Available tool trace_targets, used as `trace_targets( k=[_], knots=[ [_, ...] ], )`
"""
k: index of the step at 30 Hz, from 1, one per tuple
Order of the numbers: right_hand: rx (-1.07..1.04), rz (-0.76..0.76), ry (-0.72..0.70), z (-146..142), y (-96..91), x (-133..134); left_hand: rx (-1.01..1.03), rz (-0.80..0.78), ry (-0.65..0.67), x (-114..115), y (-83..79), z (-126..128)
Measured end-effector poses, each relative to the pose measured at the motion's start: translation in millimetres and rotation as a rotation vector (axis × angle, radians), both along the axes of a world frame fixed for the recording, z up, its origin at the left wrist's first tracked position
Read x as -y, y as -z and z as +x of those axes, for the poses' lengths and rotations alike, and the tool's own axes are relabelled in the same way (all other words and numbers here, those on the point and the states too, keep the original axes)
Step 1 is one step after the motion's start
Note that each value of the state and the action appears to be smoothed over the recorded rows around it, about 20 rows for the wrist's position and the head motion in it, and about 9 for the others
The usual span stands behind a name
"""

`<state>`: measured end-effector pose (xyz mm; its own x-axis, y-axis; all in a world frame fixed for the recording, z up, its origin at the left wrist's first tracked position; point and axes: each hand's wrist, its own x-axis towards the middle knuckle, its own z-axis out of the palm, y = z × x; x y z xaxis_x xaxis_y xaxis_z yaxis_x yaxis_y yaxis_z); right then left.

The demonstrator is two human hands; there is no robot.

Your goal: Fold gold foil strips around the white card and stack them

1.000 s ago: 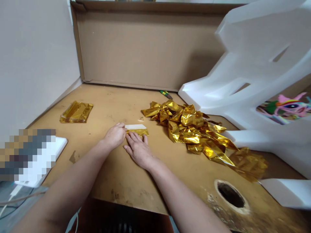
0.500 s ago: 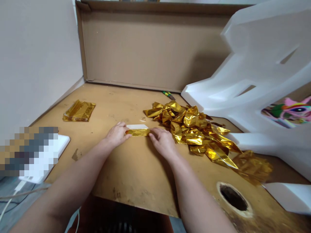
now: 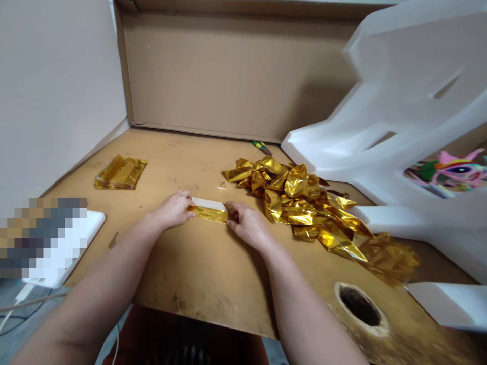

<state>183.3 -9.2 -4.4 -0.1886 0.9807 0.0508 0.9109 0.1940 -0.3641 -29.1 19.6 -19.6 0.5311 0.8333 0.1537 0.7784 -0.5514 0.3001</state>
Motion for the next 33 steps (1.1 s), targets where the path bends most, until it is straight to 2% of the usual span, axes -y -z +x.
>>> trace_targets(
  k=[10, 16, 21, 33],
  knots=[
    [-0.057, 0.014, -0.085, 7, 5.1, -1, -0.183, 0.029, 0.076, 18, -10.3, 20],
    [-0.058, 0.033, -0.128, 10, 4.5, -1, -0.230, 0.098, 0.142, 23, -8.9, 23],
    [-0.093, -0.011, -0.146, 11, 0.8, 0, -0.301, 0.142, 0.192, 26, -6.4, 25],
    [-0.017, -0.004, -0.209, 10, -6.7, 2, -0.288, 0.131, 0.217, 24, -5.7, 22]
  ],
)
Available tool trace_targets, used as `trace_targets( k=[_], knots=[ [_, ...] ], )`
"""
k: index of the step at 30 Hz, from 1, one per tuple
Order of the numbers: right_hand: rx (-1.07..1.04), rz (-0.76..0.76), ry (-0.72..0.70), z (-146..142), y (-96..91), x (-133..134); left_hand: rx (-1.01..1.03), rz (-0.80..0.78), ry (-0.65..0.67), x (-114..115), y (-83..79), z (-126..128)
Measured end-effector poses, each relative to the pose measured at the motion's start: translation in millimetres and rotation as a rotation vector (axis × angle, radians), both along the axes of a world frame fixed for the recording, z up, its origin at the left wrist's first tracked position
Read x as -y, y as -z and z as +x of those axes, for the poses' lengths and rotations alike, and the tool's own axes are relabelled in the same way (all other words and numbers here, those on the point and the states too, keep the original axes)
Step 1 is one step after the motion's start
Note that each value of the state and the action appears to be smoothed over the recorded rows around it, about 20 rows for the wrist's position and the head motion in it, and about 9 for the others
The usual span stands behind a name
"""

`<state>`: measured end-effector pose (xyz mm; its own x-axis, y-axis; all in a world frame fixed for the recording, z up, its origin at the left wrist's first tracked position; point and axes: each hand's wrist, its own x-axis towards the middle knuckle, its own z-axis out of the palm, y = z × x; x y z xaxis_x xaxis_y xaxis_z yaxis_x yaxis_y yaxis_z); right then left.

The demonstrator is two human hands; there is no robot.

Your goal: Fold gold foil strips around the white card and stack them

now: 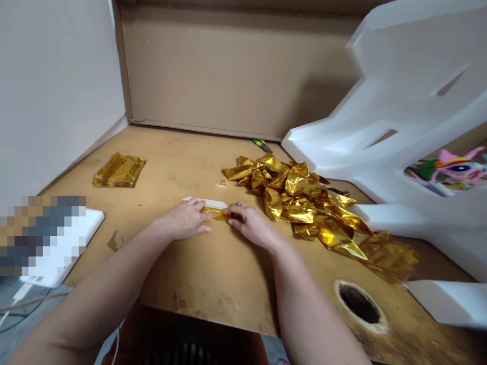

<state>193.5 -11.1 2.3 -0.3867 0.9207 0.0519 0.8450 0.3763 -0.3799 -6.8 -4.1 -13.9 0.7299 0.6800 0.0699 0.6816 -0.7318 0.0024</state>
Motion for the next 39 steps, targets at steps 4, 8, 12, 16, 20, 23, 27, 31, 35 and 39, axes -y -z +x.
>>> trace_targets(
  k=[4, 8, 12, 16, 20, 23, 27, 31, 35, 39],
  knots=[
    [-0.029, 0.016, -0.005, 2, 2.4, -2, 0.005, -0.027, -0.007, 1, -0.8, 0],
    [-0.048, 0.056, 0.018, 3, 10.2, -7, 0.011, -0.051, -0.009, 2, -2.6, 0],
    [-0.061, 0.078, 0.052, 1, 16.4, -11, -0.006, -0.070, -0.020, 3, -5.3, 0],
    [-0.053, 0.098, 0.091, -4, 17.4, -12, -0.005, -0.108, -0.034, 4, -9.4, 0],
    [-0.020, 0.103, 0.162, -9, 18.1, -13, -0.012, -0.140, -0.035, 5, -13.5, 0],
    [-0.015, 0.111, 0.195, -12, 19.8, -14, -0.025, -0.139, -0.029, 6, -14.4, 0],
    [0.004, 0.115, 0.233, -15, 22.4, -17, -0.046, -0.110, -0.012, 5, -11.4, 1],
    [-0.005, 0.129, 0.243, -16, 25.7, -19, -0.034, -0.107, 0.009, 4, -7.1, 0],
    [-0.037, 0.160, 0.279, -17, 28.7, -22, -0.018, -0.116, 0.009, 3, -5.9, 0],
    [-0.044, 0.124, 0.338, -21, 27.3, -23, -0.033, -0.125, 0.013, 4, -8.5, 0]
  ],
)
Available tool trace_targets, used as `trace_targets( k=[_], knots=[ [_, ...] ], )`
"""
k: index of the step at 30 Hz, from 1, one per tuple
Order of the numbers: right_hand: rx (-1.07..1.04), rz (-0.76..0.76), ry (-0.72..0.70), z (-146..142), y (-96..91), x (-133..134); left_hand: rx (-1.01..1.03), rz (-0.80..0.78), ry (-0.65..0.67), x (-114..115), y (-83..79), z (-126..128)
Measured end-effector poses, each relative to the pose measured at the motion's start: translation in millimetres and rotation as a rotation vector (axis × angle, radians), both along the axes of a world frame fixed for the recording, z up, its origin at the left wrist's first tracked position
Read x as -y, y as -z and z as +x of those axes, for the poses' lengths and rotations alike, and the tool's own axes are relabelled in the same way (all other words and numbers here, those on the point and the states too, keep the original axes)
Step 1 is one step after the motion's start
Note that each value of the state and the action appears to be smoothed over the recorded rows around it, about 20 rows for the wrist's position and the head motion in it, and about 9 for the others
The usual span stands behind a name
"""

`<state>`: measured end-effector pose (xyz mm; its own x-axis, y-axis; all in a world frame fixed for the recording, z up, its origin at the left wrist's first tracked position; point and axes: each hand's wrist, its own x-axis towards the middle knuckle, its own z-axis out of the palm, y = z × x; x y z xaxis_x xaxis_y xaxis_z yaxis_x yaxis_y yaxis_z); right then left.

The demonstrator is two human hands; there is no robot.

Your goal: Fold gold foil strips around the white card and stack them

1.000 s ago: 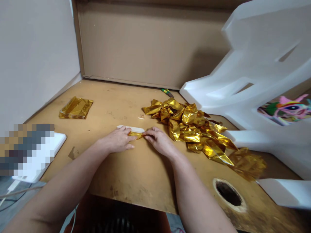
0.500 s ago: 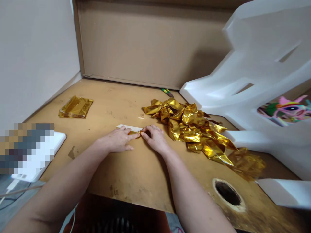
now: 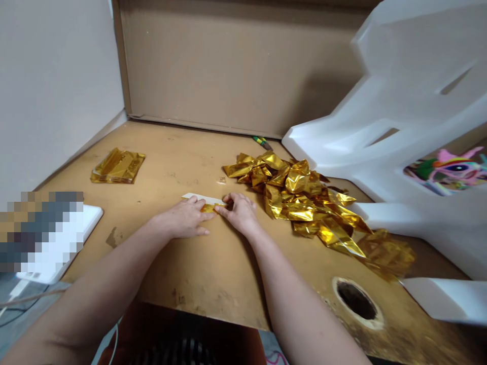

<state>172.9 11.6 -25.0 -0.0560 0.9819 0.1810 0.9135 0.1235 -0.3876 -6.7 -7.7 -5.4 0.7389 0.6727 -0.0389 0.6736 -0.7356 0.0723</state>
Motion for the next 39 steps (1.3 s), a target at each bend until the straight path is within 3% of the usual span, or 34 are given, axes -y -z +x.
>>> trace_targets(
  k=[18, 23, 26, 30, 35, 39],
  knots=[
    [0.038, -0.008, 0.116, 3, -6.2, 2, -0.010, -0.028, -0.025, 2, -4.7, 1],
    [0.198, 0.192, -0.040, -9, -6.1, 14, -0.033, -0.018, -0.023, 2, -4.4, 2],
    [0.208, 0.097, -0.140, -18, -4.0, 16, -0.031, -0.015, -0.033, 2, -3.2, 2],
    [0.126, -0.007, -0.136, -22, -2.7, 14, 0.064, -0.017, -0.035, -3, 0.2, -2],
    [0.069, -0.019, -0.118, -20, -3.7, 13, 0.377, -0.127, -0.201, -21, 11.2, -12],
    [0.053, -0.017, -0.112, -20, -3.0, 14, 0.475, -0.122, -0.375, -33, 21.5, -16]
  ],
)
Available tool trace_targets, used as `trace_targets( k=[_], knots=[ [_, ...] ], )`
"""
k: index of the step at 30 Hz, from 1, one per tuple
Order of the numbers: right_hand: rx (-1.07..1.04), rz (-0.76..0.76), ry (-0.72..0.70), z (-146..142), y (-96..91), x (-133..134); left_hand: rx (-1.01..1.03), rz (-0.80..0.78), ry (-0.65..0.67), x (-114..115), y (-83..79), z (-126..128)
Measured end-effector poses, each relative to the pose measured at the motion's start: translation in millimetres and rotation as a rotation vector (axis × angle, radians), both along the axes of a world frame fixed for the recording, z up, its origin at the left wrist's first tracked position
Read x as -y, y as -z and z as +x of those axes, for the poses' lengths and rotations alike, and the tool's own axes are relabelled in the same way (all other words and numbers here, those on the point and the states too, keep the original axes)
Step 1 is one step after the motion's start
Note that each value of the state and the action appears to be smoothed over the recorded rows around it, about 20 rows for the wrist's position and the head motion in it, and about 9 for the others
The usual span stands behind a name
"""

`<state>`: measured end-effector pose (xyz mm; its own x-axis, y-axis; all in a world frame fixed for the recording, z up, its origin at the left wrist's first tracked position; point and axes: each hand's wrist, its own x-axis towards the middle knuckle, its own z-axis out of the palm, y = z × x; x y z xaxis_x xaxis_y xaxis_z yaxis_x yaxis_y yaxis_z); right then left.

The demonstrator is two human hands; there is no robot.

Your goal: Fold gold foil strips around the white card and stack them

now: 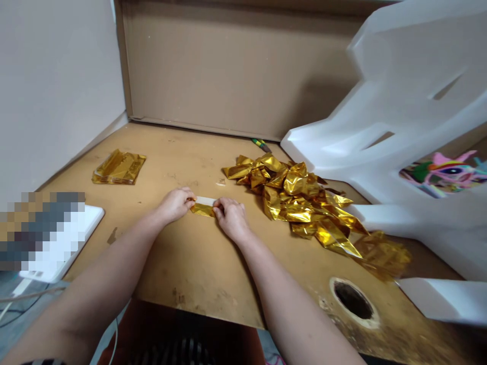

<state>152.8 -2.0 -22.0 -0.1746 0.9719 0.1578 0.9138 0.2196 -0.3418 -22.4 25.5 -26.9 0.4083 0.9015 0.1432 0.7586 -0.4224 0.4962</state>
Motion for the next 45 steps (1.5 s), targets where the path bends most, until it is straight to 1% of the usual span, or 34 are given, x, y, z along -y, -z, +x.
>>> trace_targets(
  k=[4, 9, 19, 25, 30, 35, 45],
  knots=[
    [-0.012, -0.003, 0.006, 0, 0.8, 0, 0.011, 0.025, -0.018, -2, 3.2, 1],
    [-0.011, -0.009, 0.008, -1, 0.4, 0, -0.005, 0.019, 0.012, 0, 2.0, 0],
    [0.009, -0.008, 0.032, 0, 0.7, 4, 0.028, 0.014, 0.031, -2, 7.3, -1],
    [-0.073, -0.031, 0.009, 6, 1.8, 3, 0.069, 0.007, 0.027, -4, 10.5, -2],
    [-0.141, -0.014, 0.015, 7, 5.6, 0, 0.088, -0.003, 0.029, -7, 13.9, -3],
    [-0.099, -0.010, 0.048, 5, 6.8, -1, 0.104, -0.023, 0.017, -7, 12.0, -2],
    [-0.096, -0.009, 0.005, 8, 6.3, 2, 0.152, -0.043, 0.029, -7, 11.5, -3]
  ],
)
